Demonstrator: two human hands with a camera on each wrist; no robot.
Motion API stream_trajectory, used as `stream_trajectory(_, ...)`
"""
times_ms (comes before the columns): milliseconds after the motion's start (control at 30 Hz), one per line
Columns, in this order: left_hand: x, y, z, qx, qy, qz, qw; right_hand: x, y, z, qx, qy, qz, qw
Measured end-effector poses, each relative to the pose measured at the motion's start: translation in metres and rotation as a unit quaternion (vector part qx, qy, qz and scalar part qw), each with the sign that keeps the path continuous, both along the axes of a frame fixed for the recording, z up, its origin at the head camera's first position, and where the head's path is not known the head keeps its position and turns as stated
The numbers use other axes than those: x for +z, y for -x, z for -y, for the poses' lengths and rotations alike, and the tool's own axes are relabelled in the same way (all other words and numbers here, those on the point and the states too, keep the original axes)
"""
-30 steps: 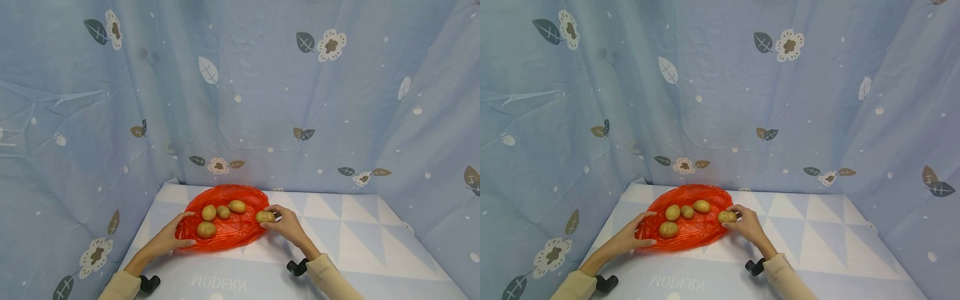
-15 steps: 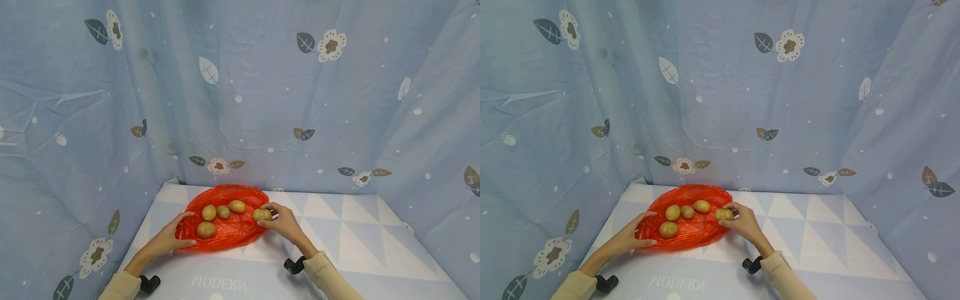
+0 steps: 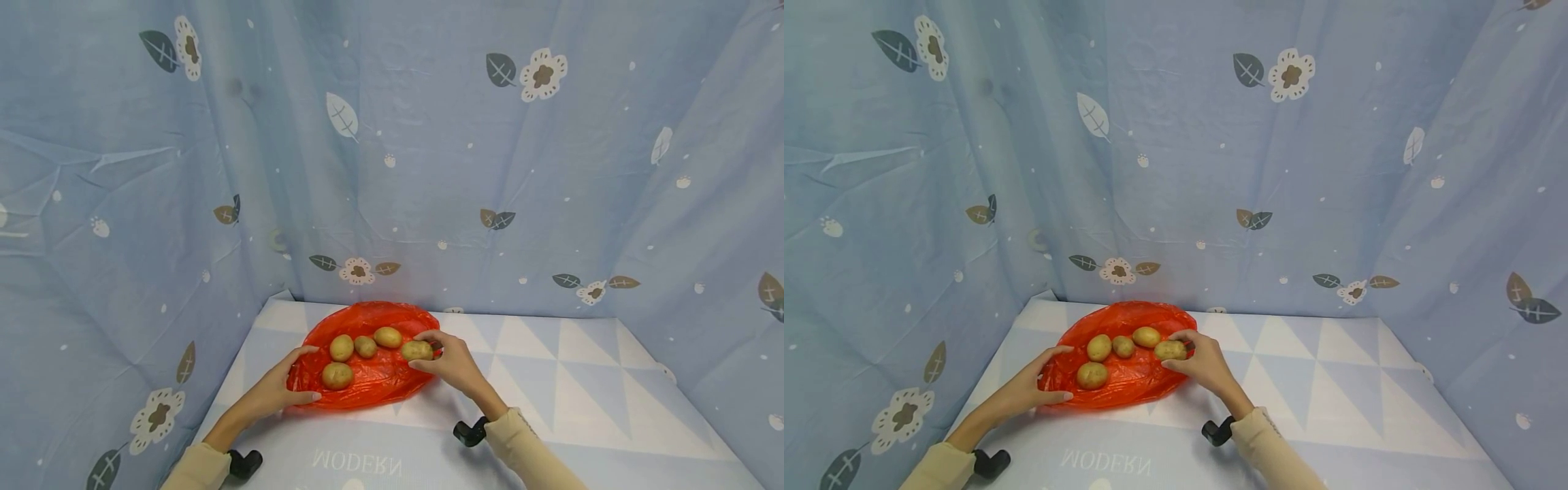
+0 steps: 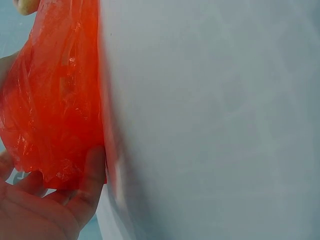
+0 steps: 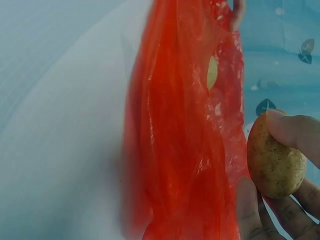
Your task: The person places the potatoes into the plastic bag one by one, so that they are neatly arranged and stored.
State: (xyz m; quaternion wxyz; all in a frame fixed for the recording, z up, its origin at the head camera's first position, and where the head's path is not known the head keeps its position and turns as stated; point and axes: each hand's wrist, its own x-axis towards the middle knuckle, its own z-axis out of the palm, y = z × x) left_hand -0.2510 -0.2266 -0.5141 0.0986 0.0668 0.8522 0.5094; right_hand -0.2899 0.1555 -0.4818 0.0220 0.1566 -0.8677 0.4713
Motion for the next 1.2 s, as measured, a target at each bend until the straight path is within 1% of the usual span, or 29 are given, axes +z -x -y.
stream_trajectory(233,0.001,0.000,-0.001,-0.004,-0.005,0.000,1.0000,0.002,0.001,0.011,0.017,0.002,-0.001,0.9999)
stream_trajectory(333,0.001,-0.001,-0.001,-0.002,-0.004,0.000,1.0000,0.001,0.001,0.016,0.023,-0.002,-0.012,0.9997)
stream_trajectory(500,0.001,-0.001,-0.002,-0.001,-0.005,0.003,1.0000,0.001,0.001,0.023,0.025,-0.008,-0.012,0.9996)
stream_trajectory(767,0.002,-0.002,-0.002,-0.002,0.001,-0.002,1.0000,-0.004,0.002,0.037,0.047,-0.006,-0.007,0.9989)
stream_trajectory(1033,0.004,-0.003,-0.002,-0.004,0.003,-0.001,1.0000,-0.009,0.005,0.048,0.049,-0.021,-0.012,0.9985)
stream_trajectory(1200,0.007,-0.003,-0.003,-0.003,0.006,0.000,1.0000,-0.012,0.008,0.054,0.055,-0.022,-0.016,0.9981)
